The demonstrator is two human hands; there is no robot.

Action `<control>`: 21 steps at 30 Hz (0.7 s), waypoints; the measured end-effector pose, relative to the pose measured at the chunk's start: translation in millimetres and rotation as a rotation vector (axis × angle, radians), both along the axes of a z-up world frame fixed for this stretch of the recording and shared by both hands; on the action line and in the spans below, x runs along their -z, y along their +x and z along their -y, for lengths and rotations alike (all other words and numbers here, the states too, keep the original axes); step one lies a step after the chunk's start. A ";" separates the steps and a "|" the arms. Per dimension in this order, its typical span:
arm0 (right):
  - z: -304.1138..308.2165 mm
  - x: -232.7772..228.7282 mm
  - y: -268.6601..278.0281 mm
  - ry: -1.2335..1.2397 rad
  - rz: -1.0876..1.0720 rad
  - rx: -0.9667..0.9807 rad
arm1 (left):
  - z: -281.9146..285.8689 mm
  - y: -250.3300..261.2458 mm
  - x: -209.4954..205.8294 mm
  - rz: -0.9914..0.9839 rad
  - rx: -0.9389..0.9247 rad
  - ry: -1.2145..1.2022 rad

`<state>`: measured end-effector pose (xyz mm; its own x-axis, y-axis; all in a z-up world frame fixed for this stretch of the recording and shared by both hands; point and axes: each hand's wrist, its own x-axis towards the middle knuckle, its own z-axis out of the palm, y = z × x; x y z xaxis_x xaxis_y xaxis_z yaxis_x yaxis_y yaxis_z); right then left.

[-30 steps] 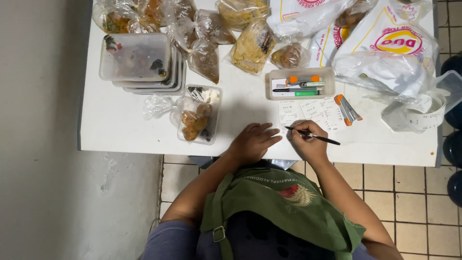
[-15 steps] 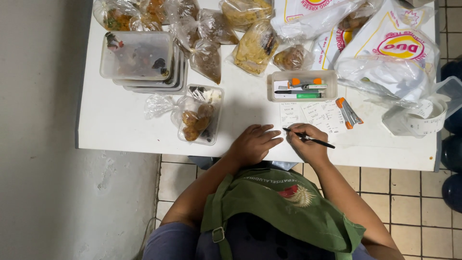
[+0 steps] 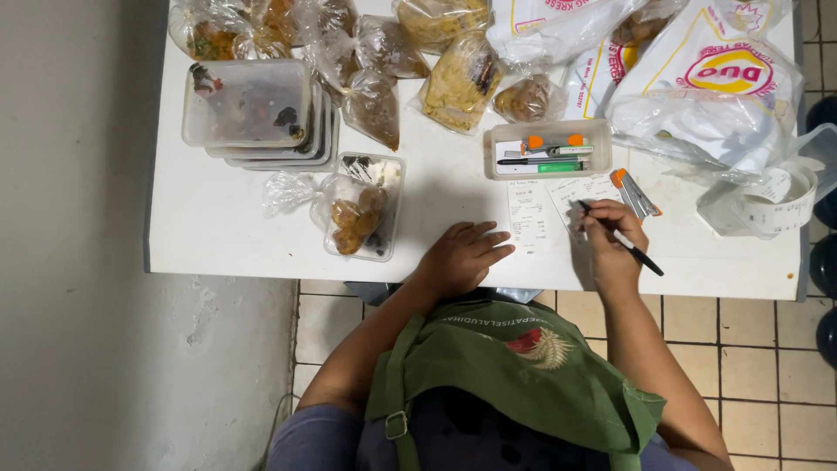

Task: The recorder packages various food items into plastic bags and containers, organizes them by order, and marks receipts for takeout.

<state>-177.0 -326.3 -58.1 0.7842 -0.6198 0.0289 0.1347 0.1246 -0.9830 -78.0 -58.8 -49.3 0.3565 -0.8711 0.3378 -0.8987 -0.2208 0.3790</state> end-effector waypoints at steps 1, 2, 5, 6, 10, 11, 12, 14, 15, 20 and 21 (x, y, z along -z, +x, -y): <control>8.1 -7.2 -2.4 -0.351 -0.052 -0.030 | 0.4 0.1 1.2 0.009 -0.005 -0.005; 16.3 -14.6 -5.1 -0.701 -0.107 -0.059 | 0.9 0.0 2.4 0.017 -0.010 -0.011; 35.9 -19.2 -10.0 -0.993 -0.293 -0.255 | 2.0 1.5 7.6 -0.005 -0.011 -0.017; 34.8 -22.0 -6.4 -0.993 -0.291 -0.250 | 2.3 0.4 10.9 -0.001 -0.007 -0.017; 26.5 -31.6 14.2 -1.424 -0.203 -0.253 | 1.8 1.7 21.2 0.029 0.006 -0.043; 23.6 -33.7 19.4 -1.472 -0.176 -0.242 | 1.9 3.0 23.6 0.041 0.024 -0.044; 19.5 -37.0 20.6 -1.475 -0.168 -0.237 | 1.6 1.8 22.6 0.050 0.022 -0.046; 12.1 -43.2 23.8 -1.536 -0.148 -0.111 | 2.1 1.3 20.7 0.046 0.014 -0.025; 11.6 -48.7 24.1 -1.538 -0.142 -0.105 | 1.3 1.3 18.4 0.054 0.013 -0.026; 42.9 -64.8 27.3 -1.425 -0.105 0.051 | 1.4 0.0 2.7 0.030 -0.024 -0.060; 60.0 -68.0 30.7 -1.425 -0.105 0.064 | 2.4 0.0 -0.1 0.038 -0.015 -0.061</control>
